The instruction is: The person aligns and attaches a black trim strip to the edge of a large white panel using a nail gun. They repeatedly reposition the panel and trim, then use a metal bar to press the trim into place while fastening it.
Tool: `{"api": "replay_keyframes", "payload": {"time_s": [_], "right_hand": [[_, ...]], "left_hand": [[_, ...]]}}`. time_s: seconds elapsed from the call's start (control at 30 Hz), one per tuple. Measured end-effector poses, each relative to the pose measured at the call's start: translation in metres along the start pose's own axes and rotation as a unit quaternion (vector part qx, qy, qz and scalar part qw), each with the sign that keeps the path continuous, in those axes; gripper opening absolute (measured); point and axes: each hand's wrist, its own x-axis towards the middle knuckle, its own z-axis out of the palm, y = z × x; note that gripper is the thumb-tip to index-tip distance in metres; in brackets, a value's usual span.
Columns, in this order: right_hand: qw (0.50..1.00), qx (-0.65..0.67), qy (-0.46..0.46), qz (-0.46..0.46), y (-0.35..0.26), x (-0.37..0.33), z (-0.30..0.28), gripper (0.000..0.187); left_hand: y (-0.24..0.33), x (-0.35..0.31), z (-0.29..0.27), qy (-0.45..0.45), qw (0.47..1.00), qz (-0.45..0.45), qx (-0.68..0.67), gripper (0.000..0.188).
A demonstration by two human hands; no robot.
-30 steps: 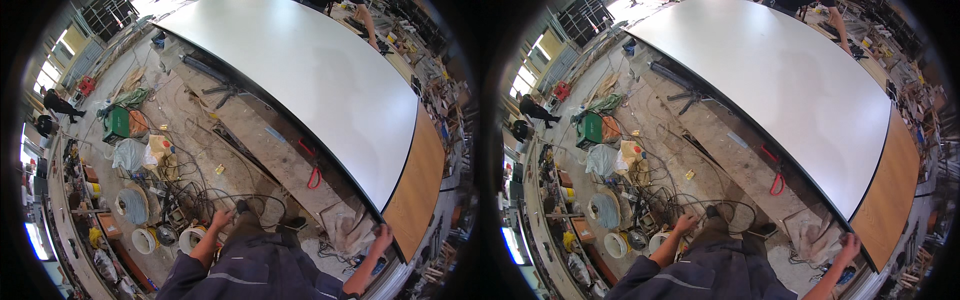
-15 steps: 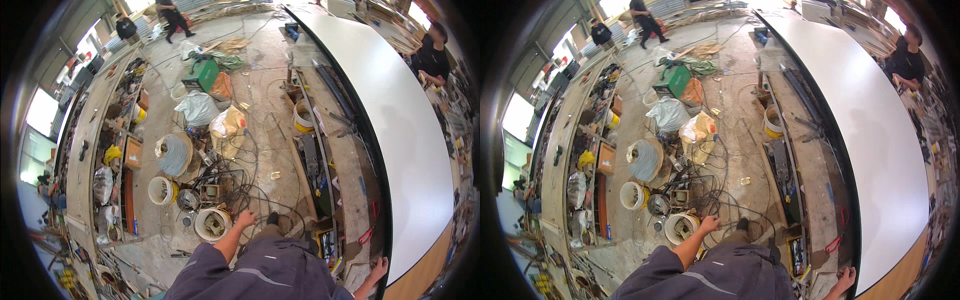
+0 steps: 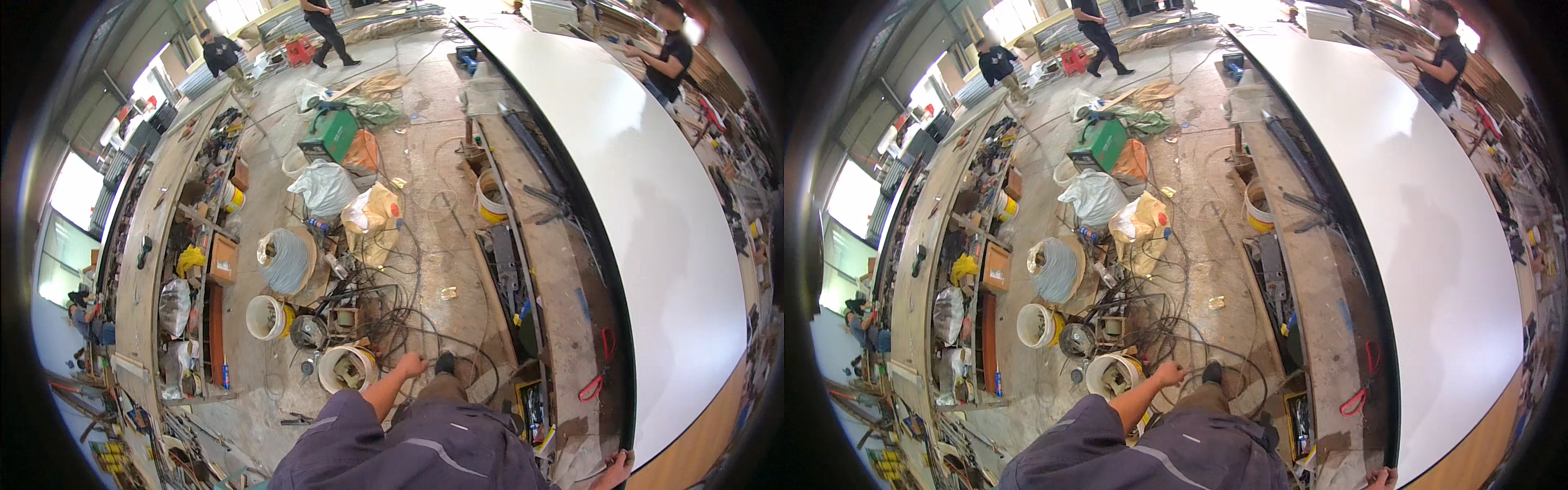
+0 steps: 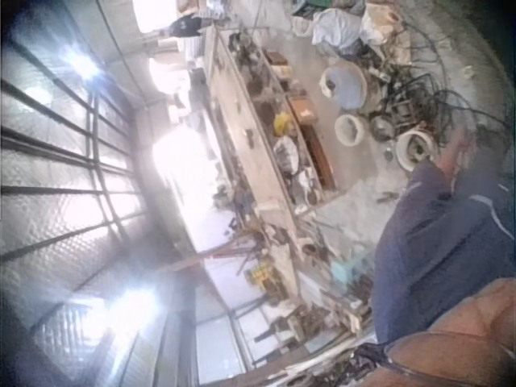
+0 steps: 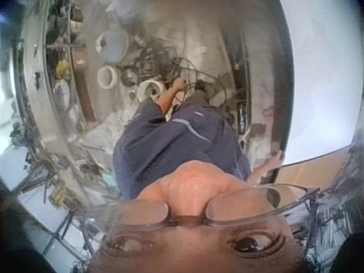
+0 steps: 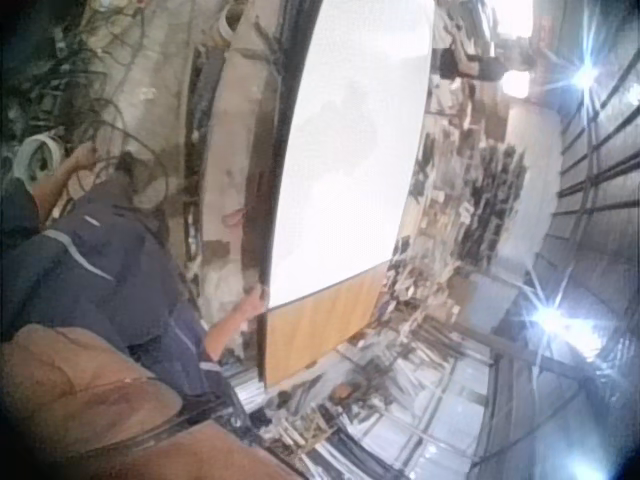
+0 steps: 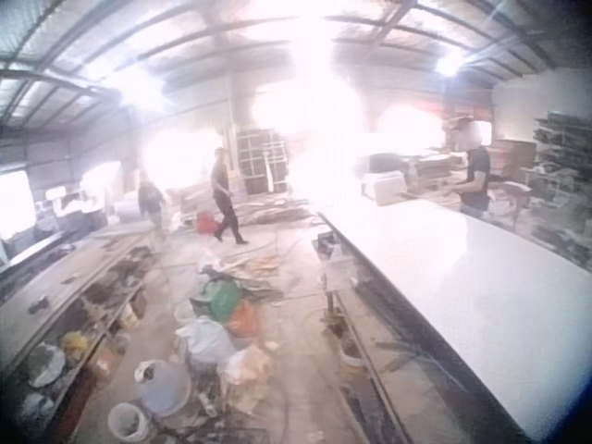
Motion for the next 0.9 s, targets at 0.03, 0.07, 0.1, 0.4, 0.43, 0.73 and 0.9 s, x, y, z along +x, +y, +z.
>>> {"api": "replay_keyframes", "payload": {"time_s": [0.03,0.07,0.1,0.4,0.43,0.73,0.9], "right_hand": [[0.997,0.069,0.016,0.007,0.029,0.010,-0.015,0.033],[0.995,0.096,-0.017,0.017,0.067,0.049,-0.009,0.034],[0.991,0.132,-0.015,0.031,0.113,0.081,-0.014,0.035],[0.977,0.160,0.141,-0.027,0.169,0.129,-0.166,0.016],[0.978,0.136,0.160,-0.008,0.156,0.130,-0.174,0.015],[0.969,-0.072,0.200,-0.127,0.214,0.179,-0.211,0.021],[0.954,-0.137,0.217,-0.153,0.213,0.188,-0.197,0.022]], "left_hand": [[0.021,0.013,-0.001,0.023,0.999,0.043,0.016,0.039],[0.012,-0.007,0.003,0.061,0.997,0.050,0.019,0.039],[0.021,-0.009,0.001,0.059,0.998,0.019,0.008,0.039],[0.234,-0.096,0.104,-0.107,0.968,0.029,-0.226,0.036],[0.257,-0.112,0.119,-0.122,0.964,0.042,-0.230,0.038],[0.437,-0.168,0.257,-0.406,0.869,0.084,-0.271,0.049],[0.484,-0.131,0.304,-0.371,0.843,-0.036,-0.389,0.050]]}}
